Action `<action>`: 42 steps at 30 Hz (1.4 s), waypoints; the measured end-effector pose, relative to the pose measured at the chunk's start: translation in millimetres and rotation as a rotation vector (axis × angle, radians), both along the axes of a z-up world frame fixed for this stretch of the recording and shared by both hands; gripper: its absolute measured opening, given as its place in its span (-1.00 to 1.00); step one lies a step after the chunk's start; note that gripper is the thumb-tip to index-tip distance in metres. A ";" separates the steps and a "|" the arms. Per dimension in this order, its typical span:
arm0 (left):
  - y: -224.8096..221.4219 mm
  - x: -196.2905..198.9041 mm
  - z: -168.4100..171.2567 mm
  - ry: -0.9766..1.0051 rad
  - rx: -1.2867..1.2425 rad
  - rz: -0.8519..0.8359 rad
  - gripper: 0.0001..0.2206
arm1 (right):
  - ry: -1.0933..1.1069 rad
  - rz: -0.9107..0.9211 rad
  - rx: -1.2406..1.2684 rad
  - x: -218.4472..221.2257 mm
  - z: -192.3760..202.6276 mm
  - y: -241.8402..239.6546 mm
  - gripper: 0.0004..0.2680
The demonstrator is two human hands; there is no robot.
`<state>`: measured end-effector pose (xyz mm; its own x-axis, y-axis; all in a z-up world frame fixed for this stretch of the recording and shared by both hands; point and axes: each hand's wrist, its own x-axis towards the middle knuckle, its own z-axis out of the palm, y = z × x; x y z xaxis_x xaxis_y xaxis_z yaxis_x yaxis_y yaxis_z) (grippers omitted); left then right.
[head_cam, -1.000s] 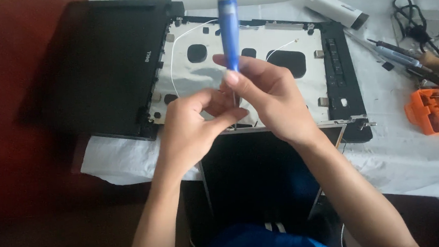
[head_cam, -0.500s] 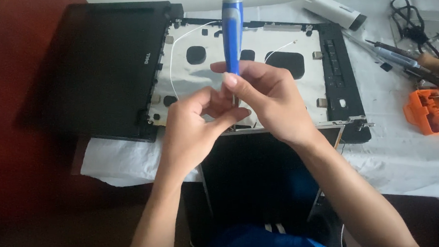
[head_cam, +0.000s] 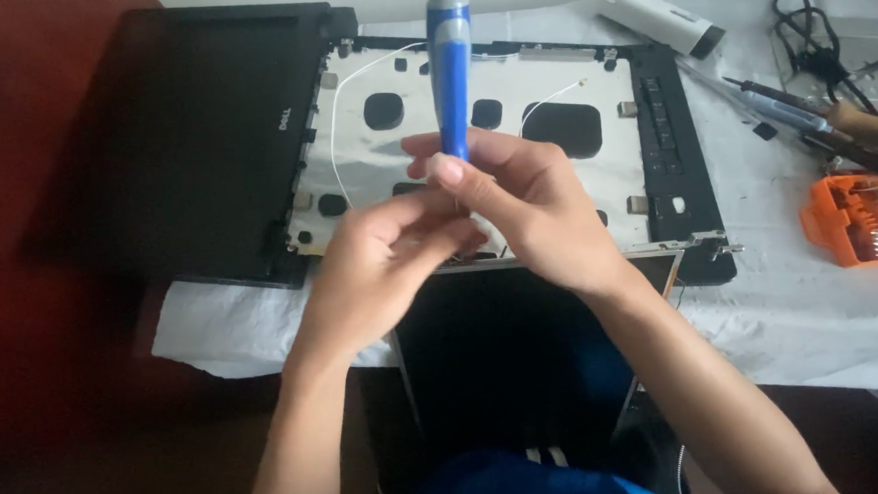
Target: Using a screwdriver to pry an LCD screen panel from a laptop lid and disconnecting the display cable.
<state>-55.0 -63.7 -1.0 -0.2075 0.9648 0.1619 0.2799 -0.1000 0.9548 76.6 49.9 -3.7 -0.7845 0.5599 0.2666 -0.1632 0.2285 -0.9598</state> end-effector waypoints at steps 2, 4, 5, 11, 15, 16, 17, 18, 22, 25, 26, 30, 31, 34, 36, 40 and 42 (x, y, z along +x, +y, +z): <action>0.3 -0.6 -3.2 0.031 0.033 0.028 -0.80 | -0.023 0.006 0.023 -0.1 4.8 -1.7 -0.66; 1.5 0.3 -4.8 0.061 0.066 0.056 -0.84 | -0.047 0.013 0.046 -0.9 8.0 -3.3 -0.64; 2.9 2.4 -5.1 0.085 0.064 0.115 -0.86 | -0.058 0.007 0.054 -0.8 8.6 -3.8 -0.63; 5.6 6.6 -11.3 0.212 0.137 0.223 -0.82 | -0.073 -0.089 0.291 8.8 15.6 -8.7 -0.68; 5.3 4.5 -16.6 0.232 0.160 0.225 -0.74 | -0.400 -0.139 0.409 25.8 19.3 -7.3 -0.68; 5.3 4.9 -17.0 0.231 0.161 0.226 -0.74 | -0.400 -0.139 0.410 25.3 18.8 -8.8 -0.68; 5.6 5.5 -17.2 0.230 0.191 0.219 -0.79 | -0.505 -0.132 0.310 25.2 18.5 -10.3 -0.74; 6.1 6.4 -17.1 0.229 0.220 0.212 -0.82 | -0.609 -0.125 0.210 25.3 18.3 -11.5 -0.79; 6.4 9.0 -18.1 0.180 0.197 0.240 -0.81 | -0.543 -0.073 0.252 23.2 14.4 -8.0 -0.84; 4.6 7.8 -18.5 0.212 0.254 0.245 -0.82 | -0.580 -0.128 0.149 20.3 19.8 -11.9 -0.85; 3.6 7.6 -18.8 0.224 0.263 0.263 -0.82 | -0.561 -0.132 0.179 20.3 17.5 -11.5 -0.85; 1.2 6.5 -20.2 0.277 0.306 0.276 -0.82 | -0.533 -0.145 0.181 20.2 14.4 -11.4 -0.83; 0.7 6.9 -19.9 0.276 0.305 0.275 -0.82 | -0.533 -0.146 0.179 20.6 13.7 -11.5 -0.83; 0.5 7.6 -20.9 0.266 0.286 0.279 -0.82 | -0.468 -0.134 0.174 22.1 13.9 -12.0 -0.83; 1.5 7.3 -24.6 0.307 0.329 0.296 -0.83 | -0.366 -0.113 0.193 23.2 16.6 -13.1 -0.83; -0.2 8.0 -27.0 0.276 0.339 0.271 -0.84 | -0.345 -0.152 0.240 40.5 19.1 -10.6 -0.84; 0.4 6.9 -29.7 0.275 0.339 0.238 -0.84 | -0.281 -0.191 0.382 61.2 24.7 -10.4 -0.80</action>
